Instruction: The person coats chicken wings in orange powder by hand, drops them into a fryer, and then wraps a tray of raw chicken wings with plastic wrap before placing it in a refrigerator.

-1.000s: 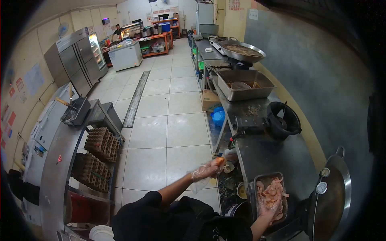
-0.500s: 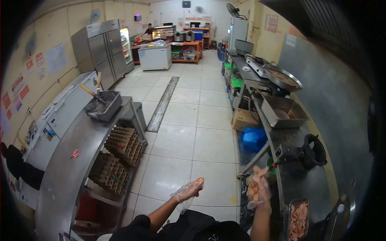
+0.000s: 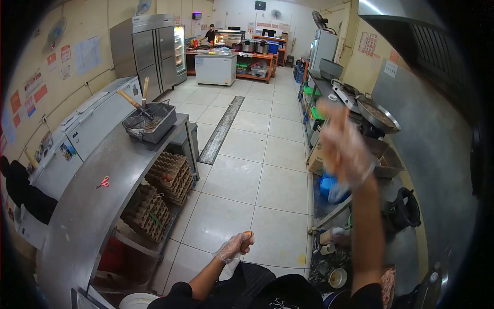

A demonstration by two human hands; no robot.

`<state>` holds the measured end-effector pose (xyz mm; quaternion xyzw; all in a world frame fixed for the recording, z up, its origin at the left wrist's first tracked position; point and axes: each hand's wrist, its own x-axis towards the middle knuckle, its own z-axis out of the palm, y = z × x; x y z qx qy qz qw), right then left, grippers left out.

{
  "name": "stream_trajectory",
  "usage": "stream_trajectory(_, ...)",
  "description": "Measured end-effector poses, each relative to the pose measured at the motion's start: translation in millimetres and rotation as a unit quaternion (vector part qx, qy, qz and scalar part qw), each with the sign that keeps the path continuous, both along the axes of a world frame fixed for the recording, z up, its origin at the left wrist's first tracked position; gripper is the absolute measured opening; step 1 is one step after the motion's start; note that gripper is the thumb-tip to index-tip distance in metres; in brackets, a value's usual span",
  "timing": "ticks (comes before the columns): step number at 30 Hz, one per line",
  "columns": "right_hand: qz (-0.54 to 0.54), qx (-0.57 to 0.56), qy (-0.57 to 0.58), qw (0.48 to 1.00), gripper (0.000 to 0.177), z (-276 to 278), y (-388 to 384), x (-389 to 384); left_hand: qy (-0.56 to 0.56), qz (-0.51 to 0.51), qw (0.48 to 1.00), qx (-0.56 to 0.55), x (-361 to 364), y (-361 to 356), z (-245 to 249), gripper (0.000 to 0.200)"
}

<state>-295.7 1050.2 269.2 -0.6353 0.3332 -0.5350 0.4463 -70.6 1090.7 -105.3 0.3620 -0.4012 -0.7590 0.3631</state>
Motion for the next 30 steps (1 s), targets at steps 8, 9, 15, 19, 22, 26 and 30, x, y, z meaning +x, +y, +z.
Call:
stream_trajectory(8,0.004,0.442,-0.414,0.796,0.012,-293.2,54.0,-68.9,0.088,-0.041,0.994,0.056,3.7,-8.2,-29.0,0.042)
stream_trajectory(9,-0.035,0.472,-0.439,0.764,0.011,-307.2,68.4,-72.7,0.1,-0.051,0.993,0.038,1.3,-11.8,-31.9,0.042)
stream_trajectory(15,-0.081,0.427,-0.5,0.749,0.022,-359.8,135.7,-100.4,0.035,-0.099,0.992,0.065,-27.4,-33.7,-24.5,0.029)
stream_trajectory(19,-0.134,0.38,-0.511,0.759,0.025,-341.5,164.2,-102.5,-0.297,-0.169,0.857,-0.386,-61.0,-43.4,-15.1,0.021)
stream_trajectory(22,-0.245,0.35,-0.456,0.781,0.028,-323.8,181.0,-104.9,-0.159,-0.23,0.951,-0.128,-89.3,-47.3,-25.6,0.016)
stream_trajectory(26,-0.354,0.297,-0.405,0.789,0.027,-310.3,211.4,-119.8,-0.159,-0.176,0.757,-0.609,-129.1,-44.1,-11.7,0.006)
stream_trajectory(30,-0.484,0.164,-0.409,0.756,0.009,-251.9,238.1,-113.1,-0.103,-0.323,0.728,-0.596,-182.7,-47.5,7.9,0.013)
